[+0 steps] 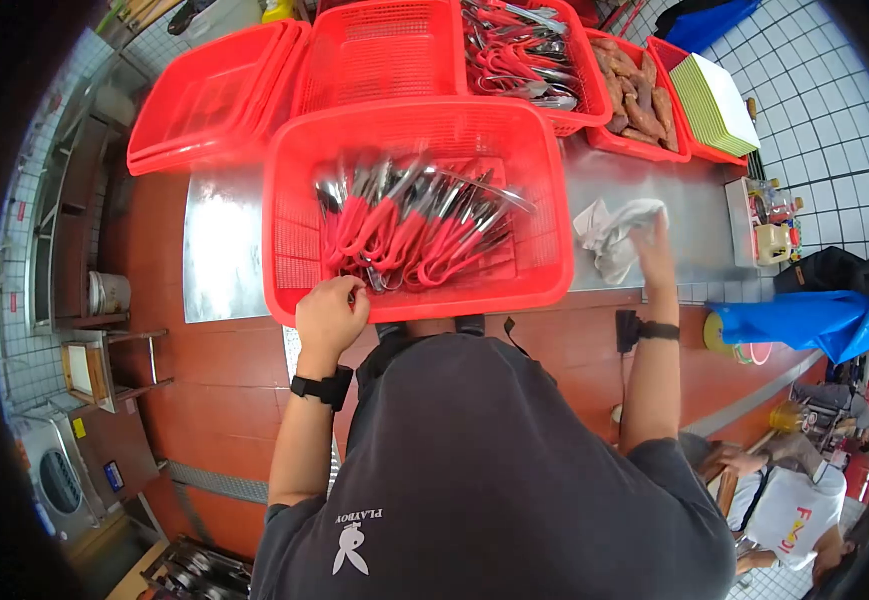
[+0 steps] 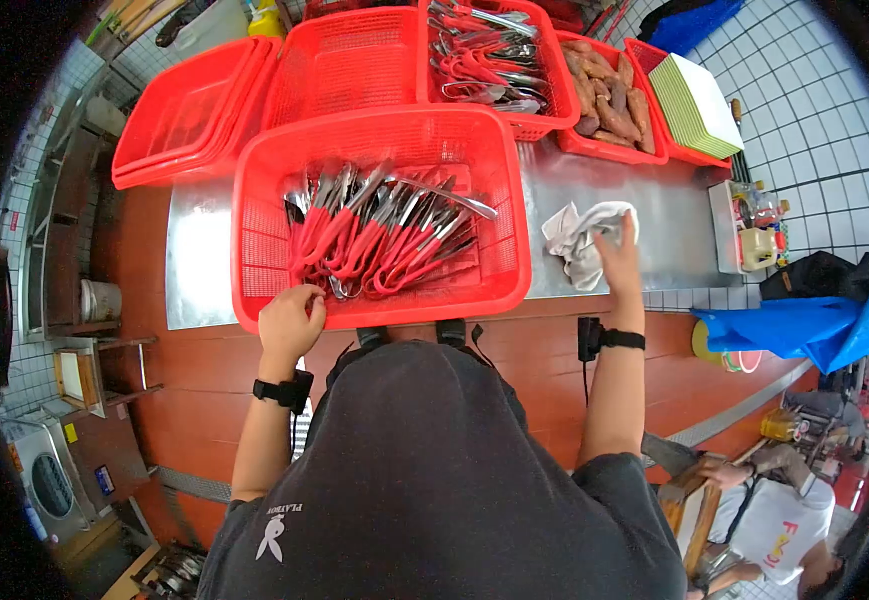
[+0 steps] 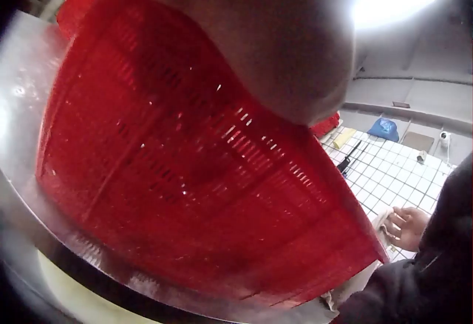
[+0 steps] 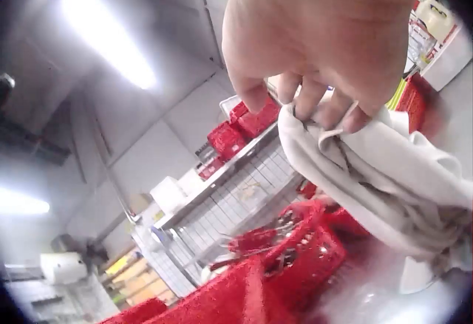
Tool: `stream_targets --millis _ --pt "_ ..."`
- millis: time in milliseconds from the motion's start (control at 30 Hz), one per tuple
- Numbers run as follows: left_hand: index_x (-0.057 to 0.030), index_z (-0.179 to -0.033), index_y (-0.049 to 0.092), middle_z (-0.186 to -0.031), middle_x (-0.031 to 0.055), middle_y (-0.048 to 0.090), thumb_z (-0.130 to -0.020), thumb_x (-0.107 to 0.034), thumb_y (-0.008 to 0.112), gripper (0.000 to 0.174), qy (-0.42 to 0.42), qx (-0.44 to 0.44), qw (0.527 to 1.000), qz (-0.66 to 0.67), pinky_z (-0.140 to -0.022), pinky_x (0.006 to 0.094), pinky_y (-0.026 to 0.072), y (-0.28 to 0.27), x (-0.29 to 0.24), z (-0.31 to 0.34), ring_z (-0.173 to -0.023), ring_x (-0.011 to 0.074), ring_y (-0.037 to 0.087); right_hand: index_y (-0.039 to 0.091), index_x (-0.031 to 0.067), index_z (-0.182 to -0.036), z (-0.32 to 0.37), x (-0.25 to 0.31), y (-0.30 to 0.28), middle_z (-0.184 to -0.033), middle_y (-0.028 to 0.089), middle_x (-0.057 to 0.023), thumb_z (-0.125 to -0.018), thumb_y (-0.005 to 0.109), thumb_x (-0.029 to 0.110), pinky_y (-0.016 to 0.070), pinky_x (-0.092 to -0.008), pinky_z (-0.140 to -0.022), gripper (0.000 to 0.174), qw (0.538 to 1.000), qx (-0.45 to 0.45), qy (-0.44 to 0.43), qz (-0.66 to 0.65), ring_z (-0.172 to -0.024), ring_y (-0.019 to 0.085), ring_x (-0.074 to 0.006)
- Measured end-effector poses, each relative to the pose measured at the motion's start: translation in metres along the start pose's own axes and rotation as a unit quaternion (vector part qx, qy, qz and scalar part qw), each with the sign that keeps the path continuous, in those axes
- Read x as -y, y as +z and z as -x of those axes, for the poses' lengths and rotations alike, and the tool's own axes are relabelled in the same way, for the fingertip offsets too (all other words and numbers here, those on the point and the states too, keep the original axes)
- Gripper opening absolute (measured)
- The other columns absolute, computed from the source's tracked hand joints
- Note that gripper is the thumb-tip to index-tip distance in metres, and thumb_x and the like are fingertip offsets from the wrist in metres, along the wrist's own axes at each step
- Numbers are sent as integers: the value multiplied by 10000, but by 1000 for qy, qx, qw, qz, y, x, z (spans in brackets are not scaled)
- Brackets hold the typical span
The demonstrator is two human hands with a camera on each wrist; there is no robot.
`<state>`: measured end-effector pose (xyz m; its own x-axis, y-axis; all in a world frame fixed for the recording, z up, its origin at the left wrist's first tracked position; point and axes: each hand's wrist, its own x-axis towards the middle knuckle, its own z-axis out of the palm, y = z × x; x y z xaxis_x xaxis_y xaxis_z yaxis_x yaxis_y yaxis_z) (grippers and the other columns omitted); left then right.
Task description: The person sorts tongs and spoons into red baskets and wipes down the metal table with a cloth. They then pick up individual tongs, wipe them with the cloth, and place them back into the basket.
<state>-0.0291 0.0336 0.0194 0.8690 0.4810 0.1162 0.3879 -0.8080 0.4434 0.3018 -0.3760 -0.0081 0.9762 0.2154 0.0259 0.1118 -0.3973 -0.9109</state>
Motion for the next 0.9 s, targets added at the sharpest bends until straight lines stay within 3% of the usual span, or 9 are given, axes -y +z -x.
stream_targets --millis 67,133,167,267,300,467,667,833,900 --pt "-98 -875 709 -804 101 690 -811 -217 617 163 -8 8 1000 -12 -681 416 524 0 -1 -1 -776 302 664 201 61 -1552 -10 -55 8 -1568 266 -241 -882 681 331 268 -474 -1160 868 994 48 11 98 -1463 235 -395" --pt "-97 -875 709 -805 105 690 -815 -216 615 163 -8 8 1000 -14 -683 418 525 0 -2 -2 -777 304 664 111 23 -1557 -17 -99 24 -1577 199 -288 -811 717 492 173 -500 -1189 1070 923 97 21 373 -1493 166 -368" --pt "-96 -875 708 -806 108 690 -819 -215 612 163 -6 10 1000 -13 -685 420 525 0 -3 -1 -778 306 664 81 76 -1570 -17 -117 34 -1578 94 -331 -750 729 594 151 -564 -1177 1167 917 117 65 376 -1469 89 -493" --pt "-98 -875 707 -803 116 686 -833 -219 606 163 -17 40 998 -39 -687 424 525 0 3 0 -781 309 665 70 201 -1586 3 -86 75 -1610 -39 -271 -731 692 694 169 -627 -1147 1166 841 119 135 510 -1436 23 -575" --pt "-104 -878 706 -798 123 683 -856 -234 591 175 -18 58 997 -36 -681 432 520 1 7 0 -783 314 665 32 194 -1588 4 -95 82 -1599 -123 -273 -746 652 724 123 -660 -1137 1172 849 114 138 497 -1423 -64 -593" --pt "2 -915 665 -868 158 679 -852 -72 645 99 21 140 986 93 -777 376 523 -27 1 -35 -843 315 668 110 155 -1584 12 -87 85 -1616 -50 -251 -764 613 738 59 -667 -1136 1124 861 96 107 488 -1441 -46 -562" --pt "21 -1004 654 -921 145 684 -891 -91 644 159 131 76 987 50 -825 337 508 -34 -70 -183 -892 237 665 144 176 -1583 -5 -90 75 -1636 -29 -192 -706 664 741 42 -677 -1133 1165 861 119 103 483 -1461 -33 -525" --pt "-3 -1244 568 -1193 243 612 -907 -259 652 432 289 10 953 -88 -963 457 472 54 -111 -339 -1115 396 588 52 214 -1590 -27 -72 62 -1640 -55 -174 -594 738 757 26 -685 -1126 1325 845 211 141 470 -1467 -75 -505" --pt "6 -1250 567 -1208 290 600 -924 -360 600 491 244 36 958 -149 -975 492 457 92 -118 -381 -1145 439 567 77 212 -1589 -29 -74 61 -1641 -41 -174 -561 747 770 35 -690 -1122 1348 848 212 118 471 -1471 -60 -500"
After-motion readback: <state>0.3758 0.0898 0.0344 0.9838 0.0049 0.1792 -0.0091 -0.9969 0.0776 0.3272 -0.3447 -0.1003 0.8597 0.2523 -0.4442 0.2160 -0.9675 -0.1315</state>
